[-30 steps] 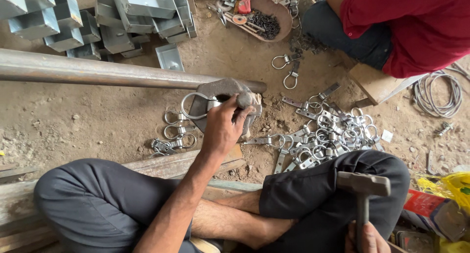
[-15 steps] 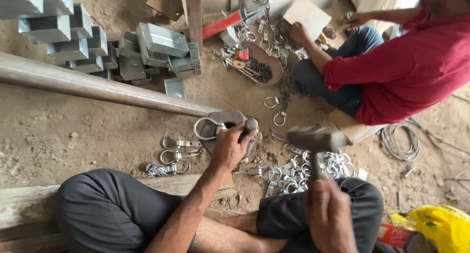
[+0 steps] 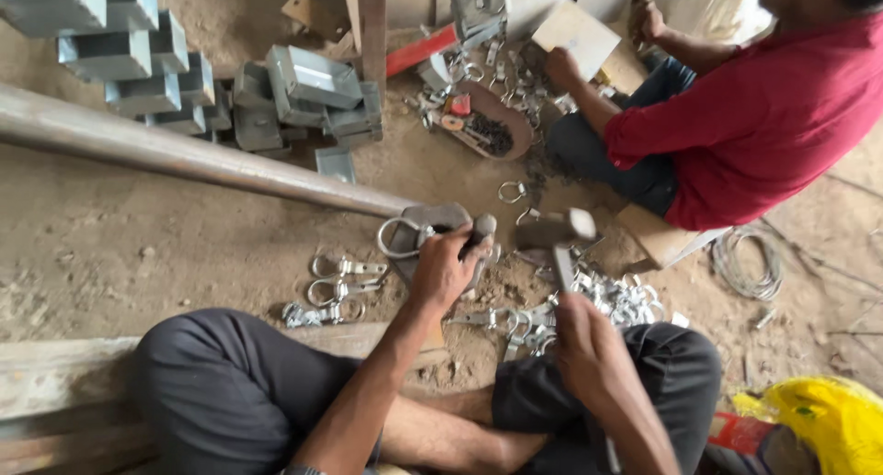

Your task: The person sits on the floor and uses a hammer to strike metal hardware pieces placed on a heavy metal anvil. They repeatedly pick up small metal parts, position them on the anvil, and hit them with the hammer to shape or flatten them. A coworker is visible in the background performing a separate task.

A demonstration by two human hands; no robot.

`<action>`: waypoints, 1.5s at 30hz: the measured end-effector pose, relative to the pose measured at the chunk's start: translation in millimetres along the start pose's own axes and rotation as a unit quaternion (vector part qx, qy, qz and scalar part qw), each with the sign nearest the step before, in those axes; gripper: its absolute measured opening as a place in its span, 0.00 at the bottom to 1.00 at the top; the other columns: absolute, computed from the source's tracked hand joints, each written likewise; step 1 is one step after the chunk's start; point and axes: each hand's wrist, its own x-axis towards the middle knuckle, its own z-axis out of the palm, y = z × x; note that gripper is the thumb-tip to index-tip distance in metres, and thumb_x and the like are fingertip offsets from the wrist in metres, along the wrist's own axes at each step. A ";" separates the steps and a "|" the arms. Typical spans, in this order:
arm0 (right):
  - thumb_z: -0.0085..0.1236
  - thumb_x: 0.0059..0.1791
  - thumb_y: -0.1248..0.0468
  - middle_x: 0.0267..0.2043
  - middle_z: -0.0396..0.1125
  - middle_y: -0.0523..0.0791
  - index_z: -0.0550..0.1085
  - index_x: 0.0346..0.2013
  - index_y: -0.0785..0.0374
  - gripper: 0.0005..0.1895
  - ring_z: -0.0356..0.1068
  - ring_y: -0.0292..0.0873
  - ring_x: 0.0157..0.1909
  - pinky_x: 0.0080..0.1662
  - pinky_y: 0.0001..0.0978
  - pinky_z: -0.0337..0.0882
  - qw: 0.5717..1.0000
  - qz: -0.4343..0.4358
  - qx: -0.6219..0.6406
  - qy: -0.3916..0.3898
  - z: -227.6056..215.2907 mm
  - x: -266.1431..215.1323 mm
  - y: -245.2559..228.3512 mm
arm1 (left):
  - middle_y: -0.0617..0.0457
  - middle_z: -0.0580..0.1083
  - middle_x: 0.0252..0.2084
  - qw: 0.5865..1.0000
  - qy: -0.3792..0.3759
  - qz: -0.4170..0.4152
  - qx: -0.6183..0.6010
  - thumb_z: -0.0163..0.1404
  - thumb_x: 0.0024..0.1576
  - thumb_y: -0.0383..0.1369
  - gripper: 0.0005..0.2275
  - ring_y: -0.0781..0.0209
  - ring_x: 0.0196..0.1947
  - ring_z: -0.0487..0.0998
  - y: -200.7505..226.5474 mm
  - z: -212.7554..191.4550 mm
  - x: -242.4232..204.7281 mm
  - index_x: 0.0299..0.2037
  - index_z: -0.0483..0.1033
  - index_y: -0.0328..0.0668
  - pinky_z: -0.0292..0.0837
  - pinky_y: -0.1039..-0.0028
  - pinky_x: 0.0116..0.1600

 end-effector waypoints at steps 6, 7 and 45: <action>0.55 0.60 0.66 0.48 0.71 0.53 0.73 0.53 0.75 0.12 0.75 0.49 0.47 0.48 0.32 0.75 0.717 -0.449 -0.401 0.353 -61.4 -73.3 120.3 | 0.52 0.82 0.32 0.990 0.009 -0.125 -0.058 0.53 0.64 0.34 0.07 0.62 0.19 0.72 4.3 -19.3 4.1 0.41 0.81 0.40 0.67 0.72 0.23; 0.54 0.60 0.64 0.46 0.70 0.53 0.72 0.51 0.74 0.12 0.74 0.49 0.45 0.46 0.33 0.74 0.748 -0.434 -0.373 0.337 -67.8 -79.4 143.0 | 0.52 0.82 0.32 0.992 0.016 -0.104 -0.071 0.54 0.64 0.34 0.07 0.65 0.20 0.73 5.7 -21.3 6.3 0.42 0.81 0.40 0.67 0.73 0.24; 0.46 0.57 0.56 0.23 0.62 0.39 0.72 0.38 0.61 0.12 0.57 0.31 0.18 0.18 0.22 0.53 0.974 0.045 0.208 0.076 -16.1 -64.2 105.9 | 0.46 0.83 0.39 1.000 -0.025 -0.008 0.003 0.56 0.61 0.33 0.08 0.57 0.36 0.86 7.2 -9.1 3.0 0.47 0.81 0.39 0.85 0.66 0.43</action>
